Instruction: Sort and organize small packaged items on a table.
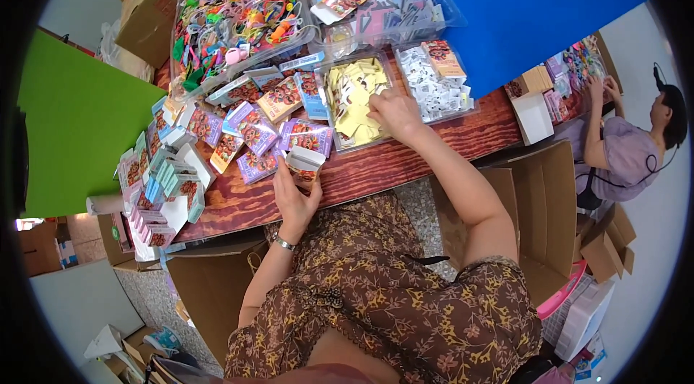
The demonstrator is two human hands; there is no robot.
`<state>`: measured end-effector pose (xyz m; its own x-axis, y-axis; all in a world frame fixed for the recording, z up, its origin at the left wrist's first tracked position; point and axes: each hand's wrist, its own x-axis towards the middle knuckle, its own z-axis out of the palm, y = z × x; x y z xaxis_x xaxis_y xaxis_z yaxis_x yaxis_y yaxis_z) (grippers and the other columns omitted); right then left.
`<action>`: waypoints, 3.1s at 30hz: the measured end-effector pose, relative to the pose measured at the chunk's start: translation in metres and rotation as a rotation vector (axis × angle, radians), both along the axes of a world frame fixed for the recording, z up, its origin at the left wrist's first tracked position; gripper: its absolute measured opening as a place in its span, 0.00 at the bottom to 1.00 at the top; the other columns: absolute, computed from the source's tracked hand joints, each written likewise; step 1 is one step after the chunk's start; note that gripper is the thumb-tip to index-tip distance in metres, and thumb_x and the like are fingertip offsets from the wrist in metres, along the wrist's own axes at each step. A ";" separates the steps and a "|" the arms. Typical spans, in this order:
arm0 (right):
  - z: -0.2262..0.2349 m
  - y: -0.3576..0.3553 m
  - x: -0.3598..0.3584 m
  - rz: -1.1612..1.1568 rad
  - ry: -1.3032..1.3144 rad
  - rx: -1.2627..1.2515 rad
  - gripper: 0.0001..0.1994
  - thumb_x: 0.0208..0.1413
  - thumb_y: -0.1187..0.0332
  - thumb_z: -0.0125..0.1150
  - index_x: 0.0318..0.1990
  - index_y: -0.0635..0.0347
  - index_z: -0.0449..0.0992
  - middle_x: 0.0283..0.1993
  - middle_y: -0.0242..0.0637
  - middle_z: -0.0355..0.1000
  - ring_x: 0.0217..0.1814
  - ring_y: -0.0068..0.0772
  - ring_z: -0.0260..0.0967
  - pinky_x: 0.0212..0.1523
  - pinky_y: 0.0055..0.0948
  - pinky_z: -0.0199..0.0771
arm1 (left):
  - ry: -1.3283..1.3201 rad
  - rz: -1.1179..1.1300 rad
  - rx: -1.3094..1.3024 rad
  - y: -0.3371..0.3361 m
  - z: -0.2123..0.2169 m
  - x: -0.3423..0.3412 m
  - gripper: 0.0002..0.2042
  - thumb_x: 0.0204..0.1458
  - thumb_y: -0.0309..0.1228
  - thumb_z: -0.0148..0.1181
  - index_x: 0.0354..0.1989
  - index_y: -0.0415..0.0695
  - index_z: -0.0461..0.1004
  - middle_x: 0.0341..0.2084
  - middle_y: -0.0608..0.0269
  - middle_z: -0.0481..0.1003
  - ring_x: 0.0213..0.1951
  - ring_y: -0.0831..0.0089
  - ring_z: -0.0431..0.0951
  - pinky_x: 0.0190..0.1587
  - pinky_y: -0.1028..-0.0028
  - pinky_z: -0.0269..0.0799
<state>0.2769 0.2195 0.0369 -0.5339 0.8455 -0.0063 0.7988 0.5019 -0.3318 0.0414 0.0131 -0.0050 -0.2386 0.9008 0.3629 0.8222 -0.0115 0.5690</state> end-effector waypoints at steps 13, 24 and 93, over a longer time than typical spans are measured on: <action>0.020 0.075 0.079 -0.085 0.176 0.190 0.10 0.60 0.67 0.63 0.45 0.62 0.81 0.36 0.47 0.80 0.36 0.48 0.78 0.40 0.41 0.77 | -0.022 -0.023 0.017 0.000 -0.002 0.000 0.47 0.47 0.29 0.70 0.72 0.26 0.48 0.57 0.36 0.68 0.56 0.41 0.70 0.57 0.53 0.70; -0.002 0.096 0.054 -0.410 -0.249 0.043 0.13 0.52 0.60 0.71 0.38 0.61 0.82 0.40 0.53 0.80 0.46 0.57 0.79 0.49 0.48 0.79 | -0.004 -0.017 0.028 0.001 0.000 0.000 0.47 0.46 0.28 0.70 0.72 0.26 0.48 0.56 0.36 0.68 0.56 0.43 0.70 0.56 0.54 0.71; 0.051 0.041 0.093 -0.234 0.300 0.092 0.06 0.63 0.68 0.60 0.35 0.60 0.77 0.30 0.41 0.76 0.30 0.37 0.74 0.34 0.35 0.72 | -0.062 -0.031 0.015 -0.003 -0.005 -0.003 0.48 0.46 0.29 0.71 0.74 0.28 0.48 0.55 0.40 0.70 0.54 0.45 0.72 0.54 0.55 0.71</action>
<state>0.3695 0.2606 0.0882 -0.2934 0.9342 0.2028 0.7693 0.3567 -0.5301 0.0380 0.0097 -0.0098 -0.2327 0.9028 0.3616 0.7845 -0.0455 0.6185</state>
